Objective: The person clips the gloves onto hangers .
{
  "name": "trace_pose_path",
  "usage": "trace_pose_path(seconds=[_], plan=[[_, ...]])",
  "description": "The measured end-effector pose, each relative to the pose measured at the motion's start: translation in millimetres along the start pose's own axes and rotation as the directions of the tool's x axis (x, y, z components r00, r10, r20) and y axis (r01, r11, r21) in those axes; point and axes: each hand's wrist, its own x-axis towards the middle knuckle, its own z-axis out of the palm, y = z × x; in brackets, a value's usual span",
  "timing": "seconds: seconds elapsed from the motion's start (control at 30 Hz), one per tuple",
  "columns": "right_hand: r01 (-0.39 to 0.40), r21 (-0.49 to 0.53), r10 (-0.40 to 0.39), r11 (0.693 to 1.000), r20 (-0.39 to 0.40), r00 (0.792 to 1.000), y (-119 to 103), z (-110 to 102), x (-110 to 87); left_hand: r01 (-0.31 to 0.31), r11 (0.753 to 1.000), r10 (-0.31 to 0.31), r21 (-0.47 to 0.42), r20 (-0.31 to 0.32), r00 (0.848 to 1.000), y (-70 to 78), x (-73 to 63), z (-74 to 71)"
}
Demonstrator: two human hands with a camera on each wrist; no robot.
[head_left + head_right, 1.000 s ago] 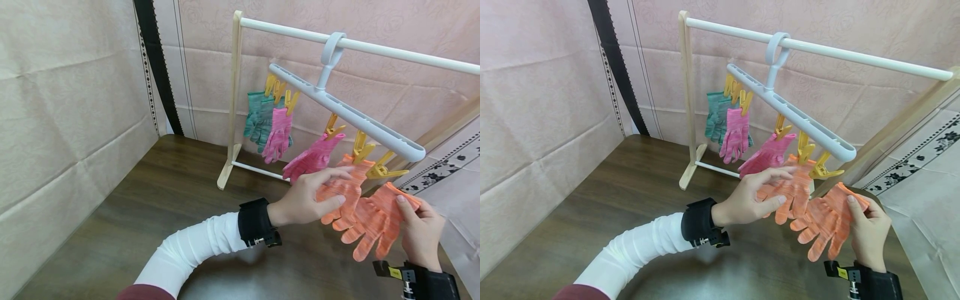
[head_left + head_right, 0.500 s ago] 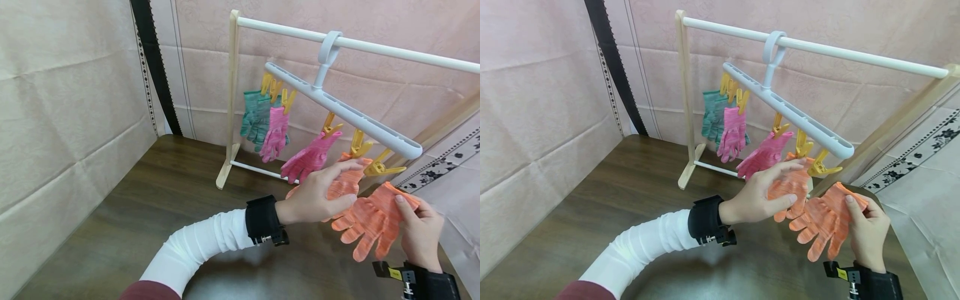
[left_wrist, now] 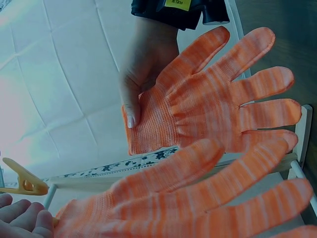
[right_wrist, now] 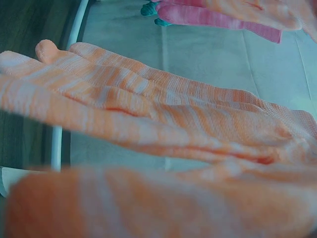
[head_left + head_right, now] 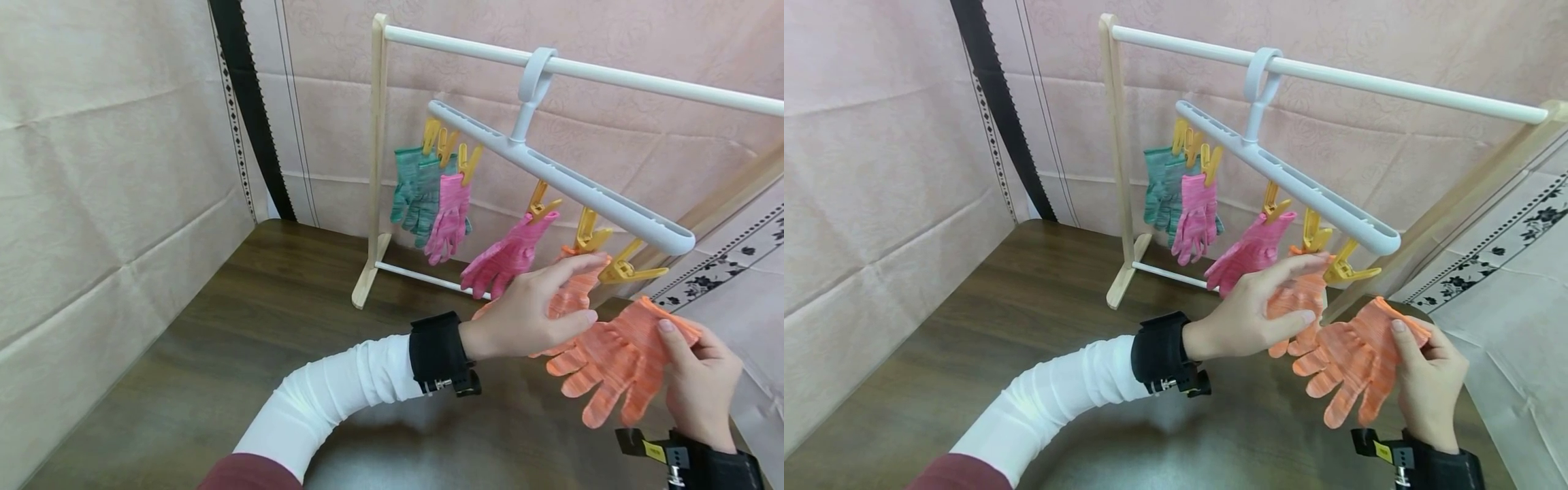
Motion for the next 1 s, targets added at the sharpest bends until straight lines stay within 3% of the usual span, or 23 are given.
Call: trace_pose_path(seconds=[0.27, 0.5, 0.8, 1.0], plan=[[0.03, -0.028, -0.03, 0.999, 0.006, 1.0, -2.7, -2.9, -3.0, 0.042, 0.998, -0.042, 0.053, -0.013, 0.999, 7.0, 3.5, 1.0], [0.016, 0.024, -0.016, 1.0, 0.004, 1.0, -7.2, -6.9, -6.4, 0.068, 0.991, -0.065, 0.112, -0.024, 0.998, 5.9, 9.4, 4.6], [0.002, 0.046, -0.003, 0.999, 0.018, 1.0, -13.0, -8.3, -9.4, 0.119, 0.99, -0.121, 0.07, 0.034, 0.992, 9.1, 22.3, 3.5], [0.054, 0.09, -0.058, 0.995, 0.052, 0.997, -14.6, -7.4, -13.3, 0.136, 0.988, -0.141, 0.069, 0.089, 0.986, 10.2, 29.1, 4.9]])
